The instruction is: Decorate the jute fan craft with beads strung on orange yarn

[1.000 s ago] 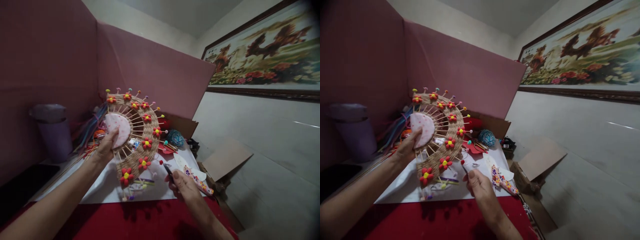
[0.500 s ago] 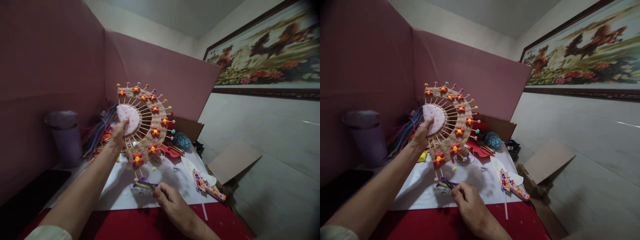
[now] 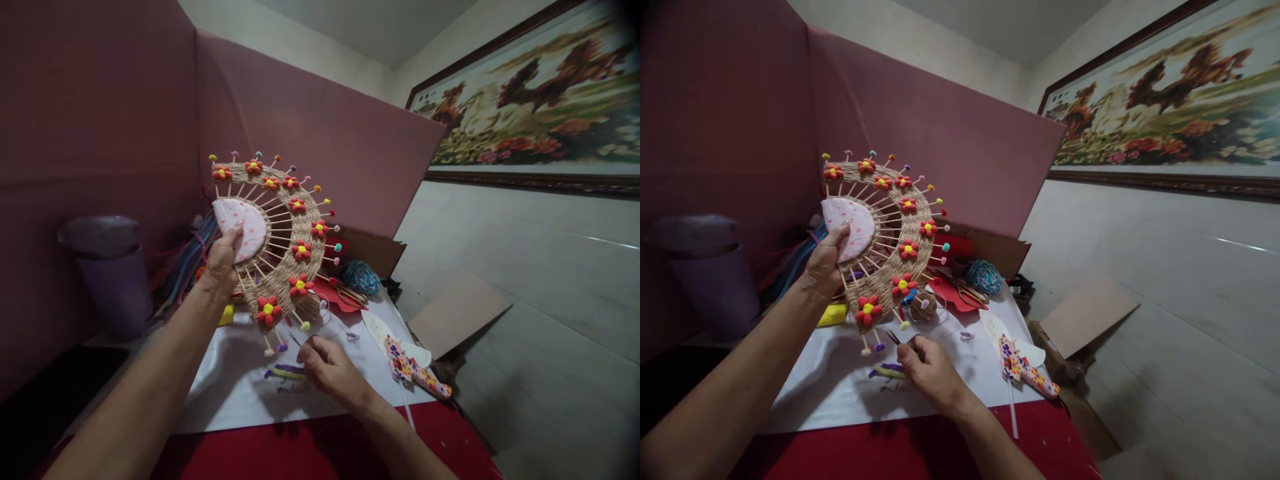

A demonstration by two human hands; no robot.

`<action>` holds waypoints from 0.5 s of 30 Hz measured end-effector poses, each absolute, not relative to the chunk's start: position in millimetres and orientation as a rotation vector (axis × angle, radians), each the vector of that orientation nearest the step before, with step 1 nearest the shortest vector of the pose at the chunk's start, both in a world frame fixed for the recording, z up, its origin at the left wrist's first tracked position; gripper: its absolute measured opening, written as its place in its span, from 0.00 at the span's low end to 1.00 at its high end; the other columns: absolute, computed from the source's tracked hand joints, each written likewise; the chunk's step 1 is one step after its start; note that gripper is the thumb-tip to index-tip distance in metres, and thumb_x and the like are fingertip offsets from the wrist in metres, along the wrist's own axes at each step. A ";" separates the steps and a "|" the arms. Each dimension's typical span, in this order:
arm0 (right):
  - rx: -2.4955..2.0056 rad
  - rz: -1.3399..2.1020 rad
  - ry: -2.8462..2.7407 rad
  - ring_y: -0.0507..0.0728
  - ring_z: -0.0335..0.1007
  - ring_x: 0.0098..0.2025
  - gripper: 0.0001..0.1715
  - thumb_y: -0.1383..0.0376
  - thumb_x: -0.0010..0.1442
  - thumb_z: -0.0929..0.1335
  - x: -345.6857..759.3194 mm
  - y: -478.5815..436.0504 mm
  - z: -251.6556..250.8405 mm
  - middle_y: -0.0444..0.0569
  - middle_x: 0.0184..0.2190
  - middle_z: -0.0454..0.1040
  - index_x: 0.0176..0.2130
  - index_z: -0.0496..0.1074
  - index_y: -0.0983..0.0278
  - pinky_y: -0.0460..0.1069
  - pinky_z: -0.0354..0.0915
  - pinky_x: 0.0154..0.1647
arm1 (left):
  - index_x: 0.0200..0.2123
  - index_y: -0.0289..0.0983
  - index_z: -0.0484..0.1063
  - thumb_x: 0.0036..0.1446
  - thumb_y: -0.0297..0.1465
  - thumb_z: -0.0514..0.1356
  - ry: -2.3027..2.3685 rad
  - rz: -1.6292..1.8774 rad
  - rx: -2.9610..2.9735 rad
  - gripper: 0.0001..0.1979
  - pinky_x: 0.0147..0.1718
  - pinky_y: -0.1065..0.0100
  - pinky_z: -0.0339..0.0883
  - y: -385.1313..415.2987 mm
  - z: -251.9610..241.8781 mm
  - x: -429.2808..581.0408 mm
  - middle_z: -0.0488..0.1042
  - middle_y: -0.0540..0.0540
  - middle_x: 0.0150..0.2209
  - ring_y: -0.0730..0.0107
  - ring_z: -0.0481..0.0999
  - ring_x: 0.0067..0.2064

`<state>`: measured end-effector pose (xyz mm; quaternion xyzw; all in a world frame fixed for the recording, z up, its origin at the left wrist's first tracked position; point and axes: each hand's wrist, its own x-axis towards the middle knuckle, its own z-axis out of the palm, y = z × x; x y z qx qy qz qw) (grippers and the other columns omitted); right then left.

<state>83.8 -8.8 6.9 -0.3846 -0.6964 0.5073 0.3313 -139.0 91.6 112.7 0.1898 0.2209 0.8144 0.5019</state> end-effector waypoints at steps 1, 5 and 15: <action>-0.990 1.375 -1.775 0.45 0.47 0.16 0.31 0.40 0.55 0.62 80.6 -7.2 4.9 0.36 0.15 0.55 0.29 0.65 0.66 0.43 0.45 0.17 | 0.30 0.32 0.74 0.53 0.23 0.57 0.531 1.963 0.465 0.05 0.40 0.67 0.75 92.0 112.5 -140.3 0.79 0.45 0.25 0.63 0.80 0.37; -0.979 1.566 -1.579 0.44 0.42 0.14 0.35 0.38 0.53 0.62 74.0 -8.3 0.3 0.36 0.14 0.55 0.31 0.70 0.68 0.43 0.42 0.15 | 0.32 0.33 0.74 0.53 0.23 0.57 0.497 1.970 0.518 0.06 0.40 0.67 0.75 94.7 109.5 -143.7 0.78 0.46 0.24 0.63 0.80 0.36; -0.977 1.716 -1.477 0.45 0.42 0.17 0.38 0.39 0.53 0.63 77.2 -20.7 4.0 0.38 0.14 0.55 0.37 0.75 0.71 0.43 0.38 0.18 | 0.31 0.34 0.73 0.54 0.24 0.55 0.600 1.945 0.511 0.06 0.36 0.66 0.77 94.0 107.4 -137.5 0.78 0.45 0.23 0.61 0.80 0.34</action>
